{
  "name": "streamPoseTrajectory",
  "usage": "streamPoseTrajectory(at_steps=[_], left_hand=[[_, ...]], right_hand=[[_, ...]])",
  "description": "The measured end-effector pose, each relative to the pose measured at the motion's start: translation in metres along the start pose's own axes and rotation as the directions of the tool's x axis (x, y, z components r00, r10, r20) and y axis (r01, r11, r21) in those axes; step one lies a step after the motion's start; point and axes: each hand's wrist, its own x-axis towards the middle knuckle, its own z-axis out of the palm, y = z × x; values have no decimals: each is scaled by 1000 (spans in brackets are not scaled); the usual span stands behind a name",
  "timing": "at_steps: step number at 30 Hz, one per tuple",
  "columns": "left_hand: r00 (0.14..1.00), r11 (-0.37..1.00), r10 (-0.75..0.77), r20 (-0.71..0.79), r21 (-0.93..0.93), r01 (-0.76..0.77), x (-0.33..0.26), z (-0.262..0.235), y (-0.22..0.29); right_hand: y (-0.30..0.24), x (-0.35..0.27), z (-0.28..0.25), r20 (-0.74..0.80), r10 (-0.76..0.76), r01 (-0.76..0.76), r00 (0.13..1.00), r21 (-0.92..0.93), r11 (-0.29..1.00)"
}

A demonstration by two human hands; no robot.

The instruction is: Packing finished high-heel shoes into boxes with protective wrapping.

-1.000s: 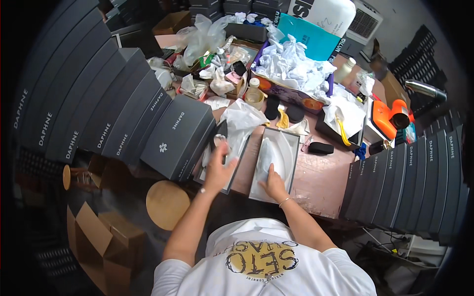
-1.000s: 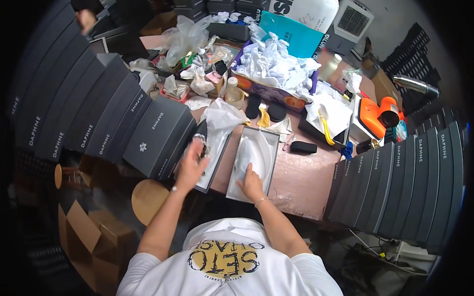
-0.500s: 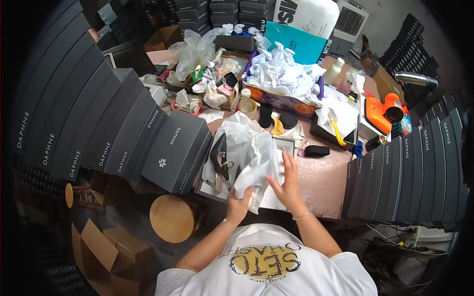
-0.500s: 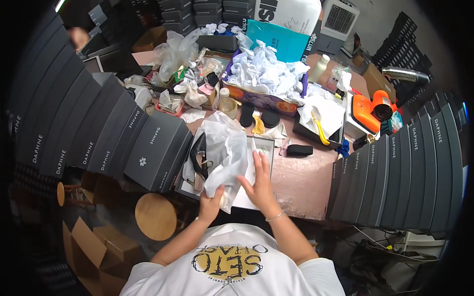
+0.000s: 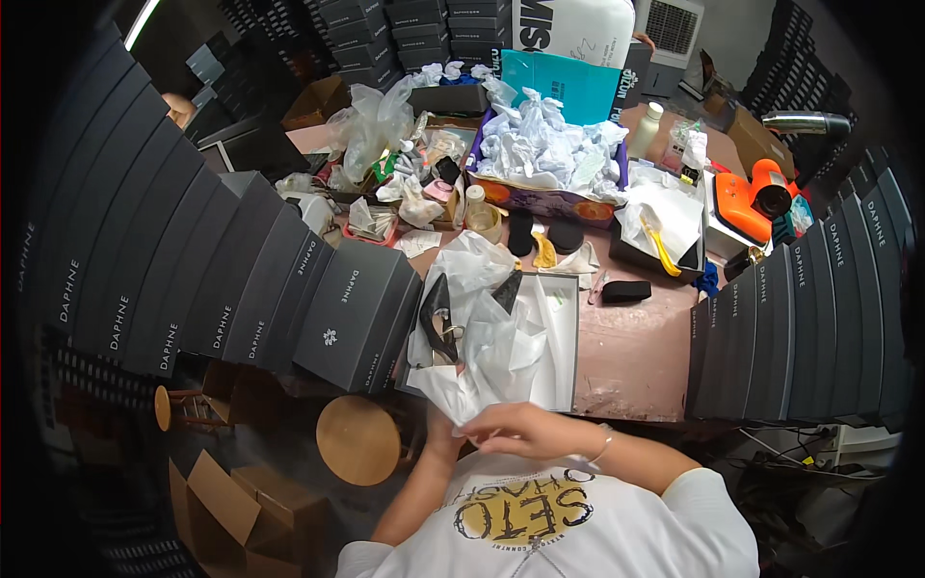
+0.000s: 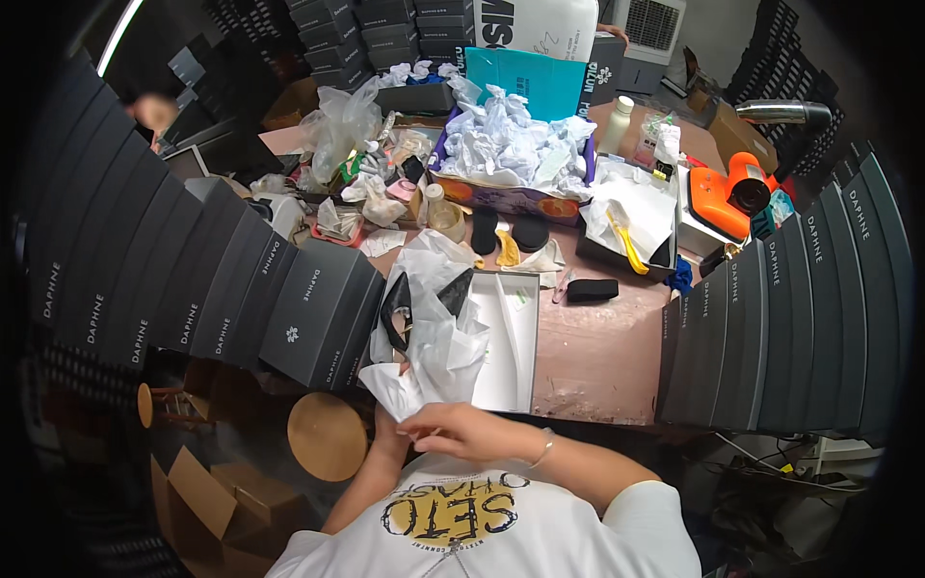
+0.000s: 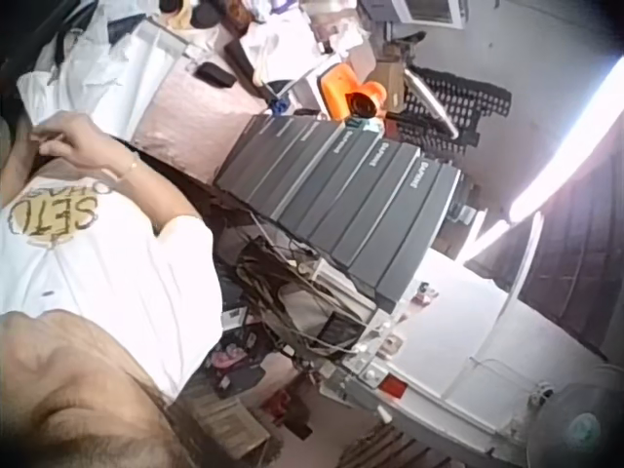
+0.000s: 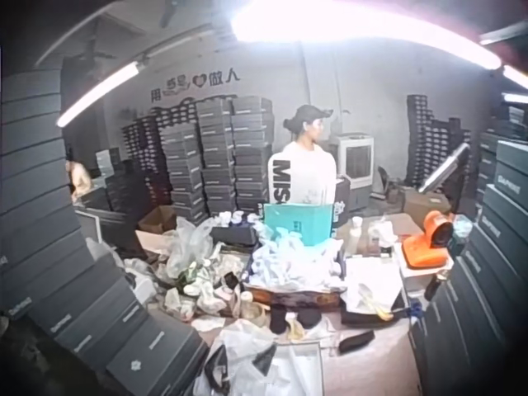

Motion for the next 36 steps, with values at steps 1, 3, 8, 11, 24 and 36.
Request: streamPoseTrajectory(at_steps=[1,3,8,11,24,36], left_hand=[[999,995,-50,-6,-81,50,0,-13,6],[975,975,-219,42,-23,220,8,-33,27],[859,808,-461,222,506,302,9,-42,61],[978,890,-196,72,431,147,-9,-43,64],[735,322,560,382,717,-618,53,95,40],[919,497,129,373,778,-386,64,87,28]], right_hand=[[0,-7,-20,2,-34,34,999,-149,988],[-6,-8,-59,-479,-128,-76,868,-384,920],[19,-4,-80,6,149,-99,989,-720,687],[28,-18,-68,-174,224,-283,959,-584,761],[93,-111,-140,-751,578,-323,320,487,812],[41,-81,-159,-145,549,-567,823,-250,785]])
